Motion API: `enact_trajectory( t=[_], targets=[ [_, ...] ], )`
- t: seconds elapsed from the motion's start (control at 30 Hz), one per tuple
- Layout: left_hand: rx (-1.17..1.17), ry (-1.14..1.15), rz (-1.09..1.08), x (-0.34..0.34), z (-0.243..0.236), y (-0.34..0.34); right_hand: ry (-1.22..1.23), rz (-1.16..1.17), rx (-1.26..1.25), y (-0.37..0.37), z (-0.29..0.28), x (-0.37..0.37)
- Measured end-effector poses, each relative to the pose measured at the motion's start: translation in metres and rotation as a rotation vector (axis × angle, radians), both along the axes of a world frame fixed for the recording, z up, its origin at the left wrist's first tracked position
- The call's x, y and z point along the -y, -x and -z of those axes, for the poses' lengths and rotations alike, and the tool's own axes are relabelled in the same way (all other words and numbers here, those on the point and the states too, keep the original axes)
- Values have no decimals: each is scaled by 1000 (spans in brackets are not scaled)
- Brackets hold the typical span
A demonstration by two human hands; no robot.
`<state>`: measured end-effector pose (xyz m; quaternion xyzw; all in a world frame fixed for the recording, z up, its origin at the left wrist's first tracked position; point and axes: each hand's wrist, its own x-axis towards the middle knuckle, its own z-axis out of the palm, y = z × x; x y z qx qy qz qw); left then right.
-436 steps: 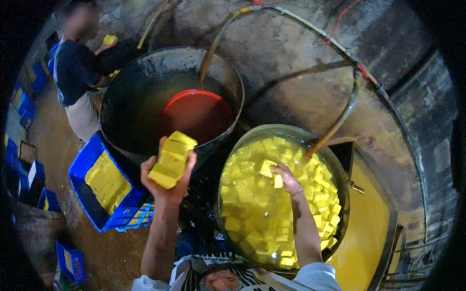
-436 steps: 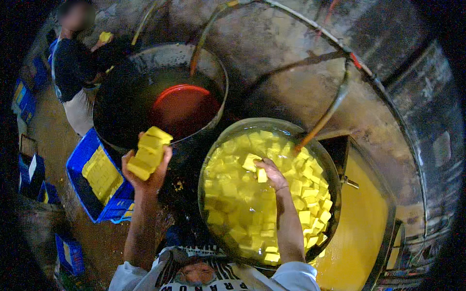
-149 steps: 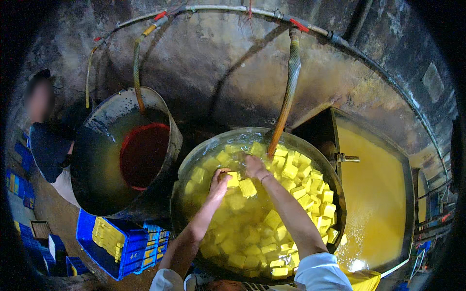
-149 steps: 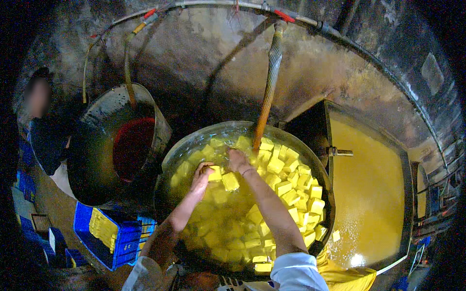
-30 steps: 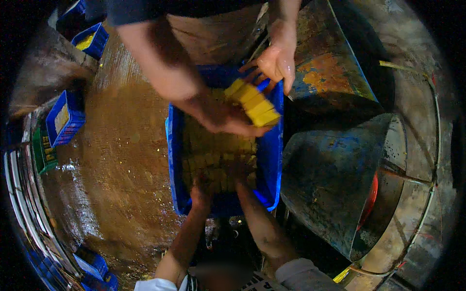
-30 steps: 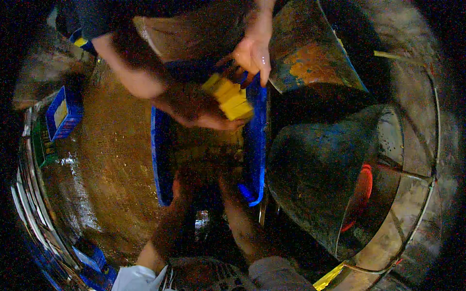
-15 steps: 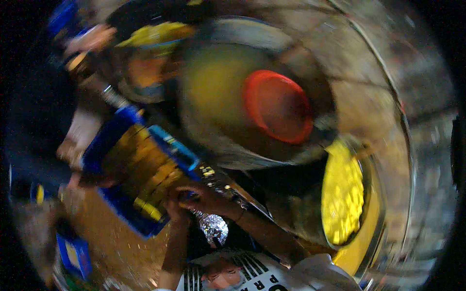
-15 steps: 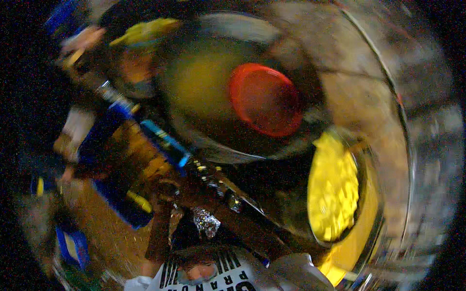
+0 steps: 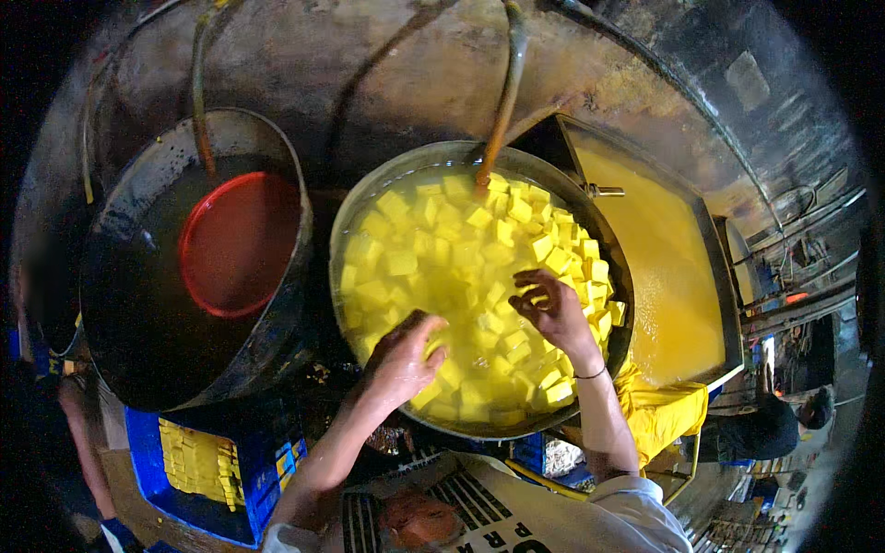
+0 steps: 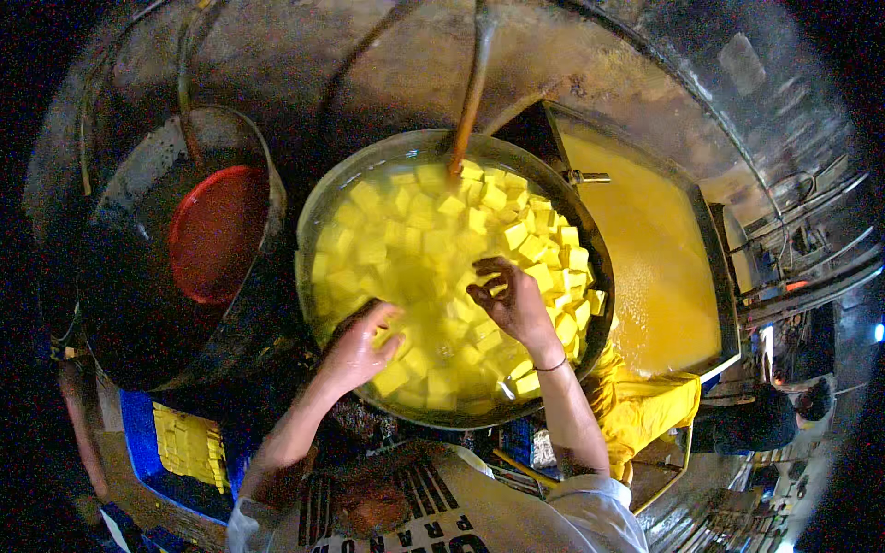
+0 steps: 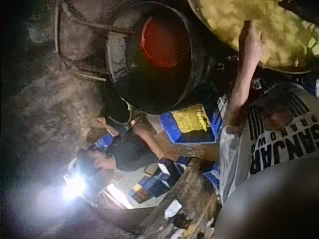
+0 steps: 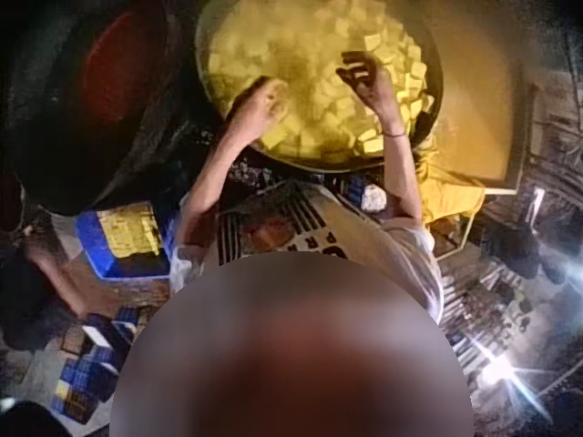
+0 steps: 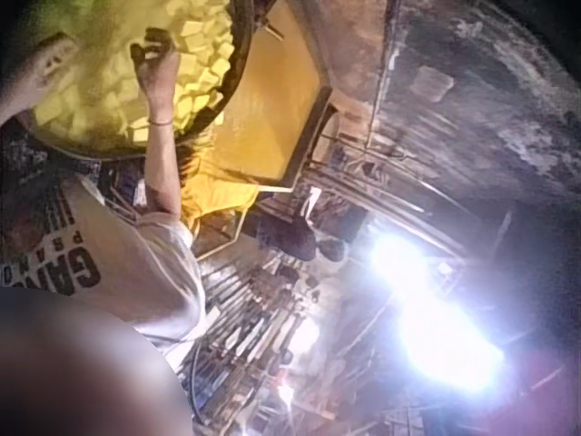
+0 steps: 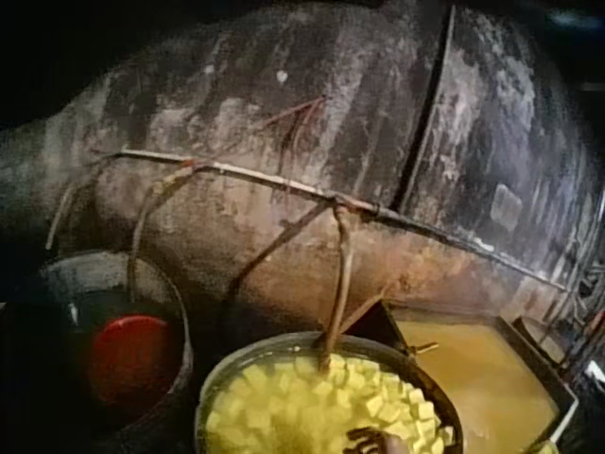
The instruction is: The person uses a red strainer to lift yellow cubed food from a large vat and then transfers the cubes by hand into a blue crate. The person repeatedly scoops and arranges the cubes in the crate.
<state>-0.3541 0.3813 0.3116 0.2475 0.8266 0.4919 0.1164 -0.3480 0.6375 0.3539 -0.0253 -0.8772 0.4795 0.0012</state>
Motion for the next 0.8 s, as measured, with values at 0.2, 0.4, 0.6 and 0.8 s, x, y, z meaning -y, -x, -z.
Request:
enact_trajectory(
  t=[0.2, 0.4, 0.6, 0.8],
  targets=[
    [174, 728, 219, -67, 75, 18, -687, -350, 190, 14, 61, -25],
    [499, 624, 75, -70, 105, 26, -814, -501, 292, 16, 100, -37],
    [43, 846, 327, -61, 111, 39, -637, -457, 201, 52, 59, -88],
    [-142, 563, 500, -88, 45, 81, -839, -226, -83, 114, 78, -88]
  ],
)
